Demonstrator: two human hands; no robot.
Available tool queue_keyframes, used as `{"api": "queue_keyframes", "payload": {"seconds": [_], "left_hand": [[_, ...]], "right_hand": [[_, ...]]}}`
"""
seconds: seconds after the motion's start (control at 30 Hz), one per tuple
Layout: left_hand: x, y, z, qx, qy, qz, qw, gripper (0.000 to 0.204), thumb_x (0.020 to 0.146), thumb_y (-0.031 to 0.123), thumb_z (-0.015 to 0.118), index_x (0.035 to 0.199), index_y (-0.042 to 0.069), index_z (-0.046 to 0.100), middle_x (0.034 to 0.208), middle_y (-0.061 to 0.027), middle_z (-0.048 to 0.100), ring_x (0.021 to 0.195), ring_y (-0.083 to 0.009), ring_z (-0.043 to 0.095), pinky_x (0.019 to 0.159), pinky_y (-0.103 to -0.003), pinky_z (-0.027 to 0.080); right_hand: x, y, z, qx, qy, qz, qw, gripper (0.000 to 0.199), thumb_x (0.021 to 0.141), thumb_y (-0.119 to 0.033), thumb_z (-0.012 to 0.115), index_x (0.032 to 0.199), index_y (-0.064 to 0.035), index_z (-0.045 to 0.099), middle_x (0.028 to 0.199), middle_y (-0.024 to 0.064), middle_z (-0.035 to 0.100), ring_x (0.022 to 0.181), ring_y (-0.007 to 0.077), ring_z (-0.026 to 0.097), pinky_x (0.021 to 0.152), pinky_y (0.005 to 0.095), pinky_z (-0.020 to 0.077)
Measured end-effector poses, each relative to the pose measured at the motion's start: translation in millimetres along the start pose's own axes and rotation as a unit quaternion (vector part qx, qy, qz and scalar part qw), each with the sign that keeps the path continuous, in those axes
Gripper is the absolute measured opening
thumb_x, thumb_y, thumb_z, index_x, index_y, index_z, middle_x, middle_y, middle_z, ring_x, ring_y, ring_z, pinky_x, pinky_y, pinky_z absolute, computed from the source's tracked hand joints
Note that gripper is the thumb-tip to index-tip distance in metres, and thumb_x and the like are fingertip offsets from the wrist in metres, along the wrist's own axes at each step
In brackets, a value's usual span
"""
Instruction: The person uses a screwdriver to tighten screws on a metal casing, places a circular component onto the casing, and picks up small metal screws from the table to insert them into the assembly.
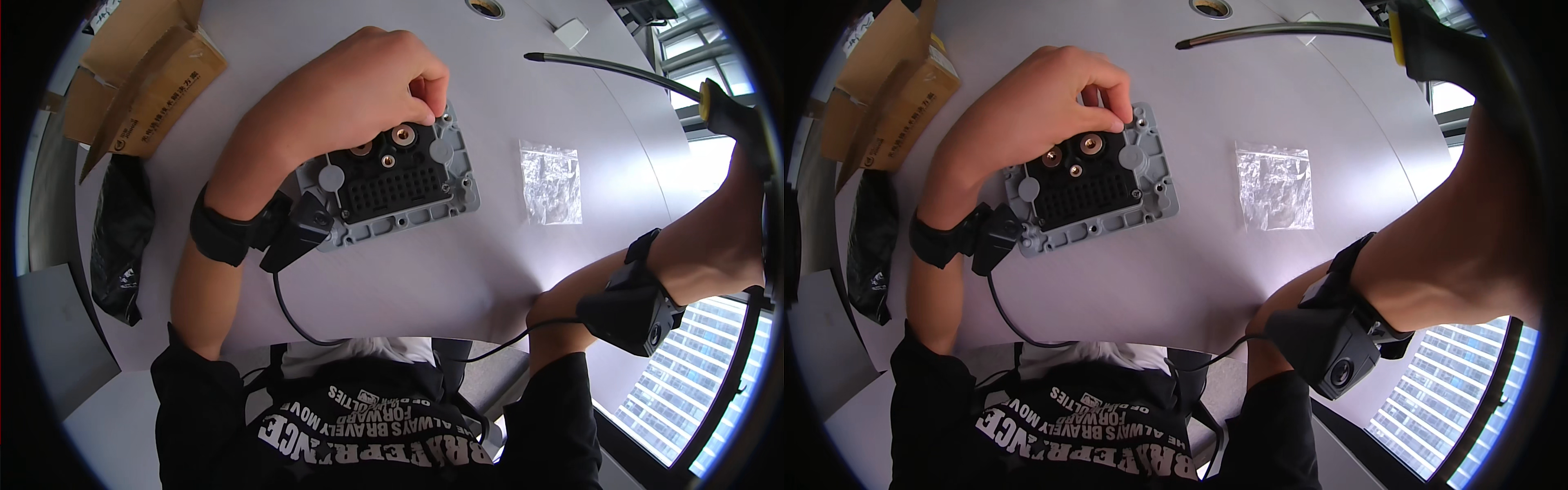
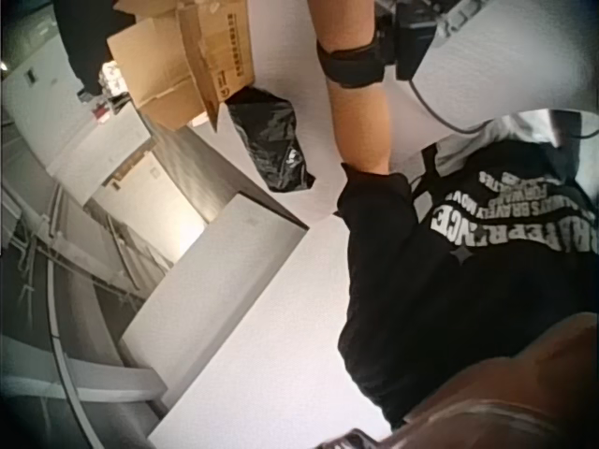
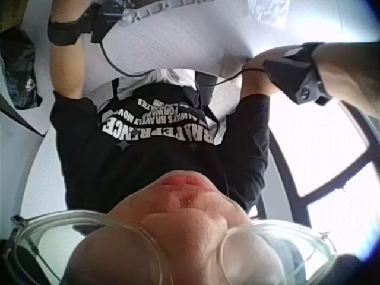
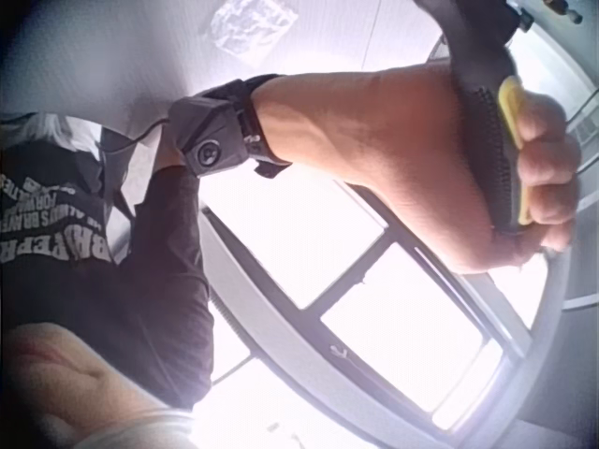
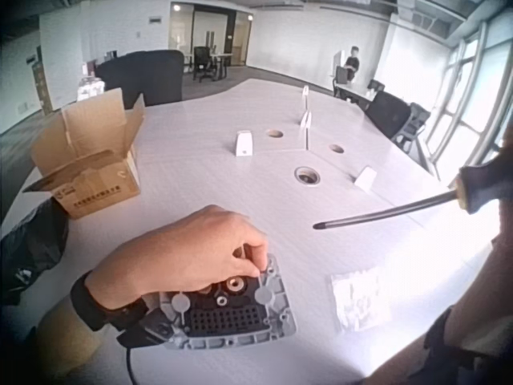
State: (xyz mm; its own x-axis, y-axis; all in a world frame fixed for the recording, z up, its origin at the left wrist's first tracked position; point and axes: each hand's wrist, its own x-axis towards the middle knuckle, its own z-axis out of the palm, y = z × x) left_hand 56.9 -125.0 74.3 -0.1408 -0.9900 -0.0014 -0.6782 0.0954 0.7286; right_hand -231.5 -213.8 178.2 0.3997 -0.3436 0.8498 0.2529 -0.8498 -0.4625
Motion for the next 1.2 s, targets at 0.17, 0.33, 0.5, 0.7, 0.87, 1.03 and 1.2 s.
{"api": "queue_keyframes", "payload": {"seconds": [0.17, 0.33, 0.5, 0.7, 0.87, 1.03, 1.2], "left_hand": [[-3, 3, -3, 0.024, 0.009, 0.011, 1.000, 0.010, 0.085, 0.004, 0.069, 0.092, -0.003, 0.073, 0.082, -0.0099, 0.072, 0.076, -0.0175, 0.068, 0.071, -0.030, 0.054], [-6, 6, -6, 0.041, 0.032, 0.041, 0.998, 0.012, 0.086, 0.004, 0.070, 0.094, -0.004, 0.074, 0.084, -0.0118, 0.073, 0.078, -0.0189, 0.069, 0.073, -0.031, 0.055], [-5, 9, -4, 0.058, 0.023, 0.061, 0.996, 0.012, 0.085, 0.004, 0.070, 0.093, -0.004, 0.074, 0.084, -0.0121, 0.073, 0.078, -0.0193, 0.069, 0.073, -0.031, 0.055], [-2, 5, -3, 0.049, 0.014, 0.082, 0.995, 0.010, 0.085, 0.005, 0.071, 0.090, -0.003, 0.073, 0.085, -0.0103, 0.071, 0.077, -0.0184, 0.067, 0.071, -0.031, 0.054], [1, -4, -3, 0.040, -0.003, 0.125, 0.991, 0.009, 0.085, 0.006, 0.071, 0.092, 0.001, 0.074, 0.088, -0.0067, 0.070, 0.078, -0.0159, 0.063, 0.073, -0.030, 0.053], [0, 1, -4, 0.000, -0.029, 0.065, 0.997, 0.009, 0.085, 0.005, 0.071, 0.092, 0.001, 0.074, 0.089, -0.0054, 0.071, 0.077, -0.0142, 0.063, 0.072, -0.029, 0.052], [1, 3, -7, 0.015, -0.034, 0.045, 0.998, 0.010, 0.084, 0.004, 0.071, 0.093, 0.000, 0.073, 0.086, -0.0051, 0.071, 0.075, -0.0131, 0.063, 0.070, -0.029, 0.052]], "right_hand": [[-27, -3, -27, -0.724, 0.028, -0.183, 0.664, 0.019, 0.086, -0.018, 0.072, 0.076, -0.0042, 0.065, 0.062, 0.0009, 0.061, 0.050, 0.0136, 0.058, 0.048, 0.0203, 0.0463], [-32, 0, -38, -0.777, 0.043, -0.217, 0.589, 0.019, 0.082, -0.017, 0.083, 0.079, -0.0014, 0.072, 0.064, 0.0014, 0.068, 0.050, 0.0138, 0.064, 0.047, 0.0188, 0.0488], [-43, 0, -33, -0.824, 0.065, -0.148, 0.544, 0.023, 0.093, -0.022, 0.077, 0.096, 0.0008, 0.076, 0.082, 0.0051, 0.075, 0.066, 0.0148, 0.071, 0.063, 0.0211, 0.0551], [-42, 3, -34, -0.810, 0.072, -0.156, 0.561, 0.023, 0.093, -0.022, 0.076, 0.096, 0.0007, 0.075, 0.082, 0.0050, 0.074, 0.066, 0.0147, 0.071, 0.062, 0.0212, 0.0550], [-42, 5, -34, -0.804, 0.075, -0.158, 0.568, 0.023, 0.093, -0.022, 0.075, 0.096, 0.0005, 0.075, 0.081, 0.0049, 0.074, 0.066, 0.0146, 0.070, 0.062, 0.0213, 0.0549], [-42, 6, -33, -0.800, 0.077, -0.160, 0.573, 0.023, 0.094, -0.023, 0.075, 0.096, 0.0004, 0.074, 0.081, 0.0048, 0.073, 0.065, 0.0145, 0.070, 0.062, 0.0214, 0.0548], [-42, 5, -35, -0.798, 0.081, -0.167, 0.574, 0.023, 0.094, -0.023, 0.074, 0.096, 0.0002, 0.074, 0.081, 0.0047, 0.073, 0.065, 0.0144, 0.070, 0.062, 0.0215, 0.0547]]}}
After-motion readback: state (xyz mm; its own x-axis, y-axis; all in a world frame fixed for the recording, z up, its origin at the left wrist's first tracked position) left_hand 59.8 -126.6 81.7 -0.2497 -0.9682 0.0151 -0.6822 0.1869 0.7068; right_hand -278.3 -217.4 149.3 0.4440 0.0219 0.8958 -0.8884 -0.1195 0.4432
